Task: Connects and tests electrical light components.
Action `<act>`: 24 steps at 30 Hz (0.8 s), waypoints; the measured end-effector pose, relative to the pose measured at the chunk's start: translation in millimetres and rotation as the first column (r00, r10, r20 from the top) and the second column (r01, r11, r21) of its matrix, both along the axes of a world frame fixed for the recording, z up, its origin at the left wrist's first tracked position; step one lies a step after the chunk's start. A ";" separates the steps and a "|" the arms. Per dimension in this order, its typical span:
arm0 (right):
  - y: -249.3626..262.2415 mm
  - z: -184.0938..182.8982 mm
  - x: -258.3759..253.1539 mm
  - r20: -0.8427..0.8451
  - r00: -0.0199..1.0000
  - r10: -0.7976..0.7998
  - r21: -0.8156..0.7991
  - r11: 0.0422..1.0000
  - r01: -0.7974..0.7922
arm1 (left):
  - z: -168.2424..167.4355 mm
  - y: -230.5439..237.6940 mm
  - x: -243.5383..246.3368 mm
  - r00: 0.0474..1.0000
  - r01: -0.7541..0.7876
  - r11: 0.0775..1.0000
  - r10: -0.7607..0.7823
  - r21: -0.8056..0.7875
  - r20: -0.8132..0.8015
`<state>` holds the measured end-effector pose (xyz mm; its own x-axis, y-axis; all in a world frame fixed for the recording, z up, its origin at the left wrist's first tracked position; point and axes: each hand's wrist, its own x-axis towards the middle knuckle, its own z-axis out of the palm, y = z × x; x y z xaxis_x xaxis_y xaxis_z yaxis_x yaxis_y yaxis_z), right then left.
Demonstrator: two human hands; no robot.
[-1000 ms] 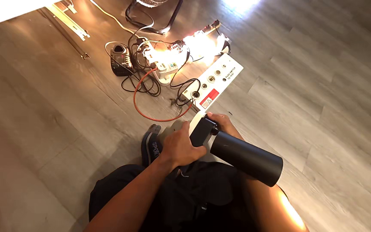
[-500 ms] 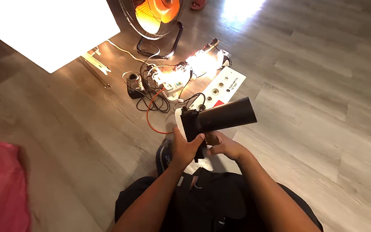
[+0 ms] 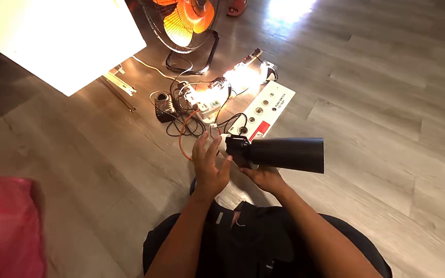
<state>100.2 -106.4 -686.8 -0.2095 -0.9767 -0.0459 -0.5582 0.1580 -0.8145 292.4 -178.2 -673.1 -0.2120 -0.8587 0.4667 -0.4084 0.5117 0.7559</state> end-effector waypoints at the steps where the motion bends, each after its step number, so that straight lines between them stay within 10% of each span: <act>1: 0.3 -2.4 0.2 -0.002 1.000 0.007 -0.025 1.000 -0.007 | -0.6 -1.6 1.8 0.999 0.012 0.999 -0.011 -0.030 0.035; 5: 0.1 -7.1 -0.1 0.130 0.982 0.138 -0.383 0.920 -0.079 | 1.4 -5.2 10.7 0.992 0.112 0.991 -0.107 -0.071 0.066; 12: -1.1 -33.0 -11.2 0.004 0.994 0.114 -0.335 0.936 -0.106 | -4.0 -2.9 13.0 0.994 0.106 0.959 -0.100 -0.263 0.034; 24: -4.3 -12.8 -9.7 0.081 0.949 0.305 -0.534 0.817 -0.217 | 26.6 -11.2 45.2 0.929 0.366 0.920 -0.371 0.138 0.008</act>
<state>90.5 -110.7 -699.6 0.0242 -0.8843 0.4662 -0.3776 -0.4399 -0.8148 337.6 -189.5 -646.5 -0.5387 -0.7699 0.3420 -0.2360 0.5276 0.8160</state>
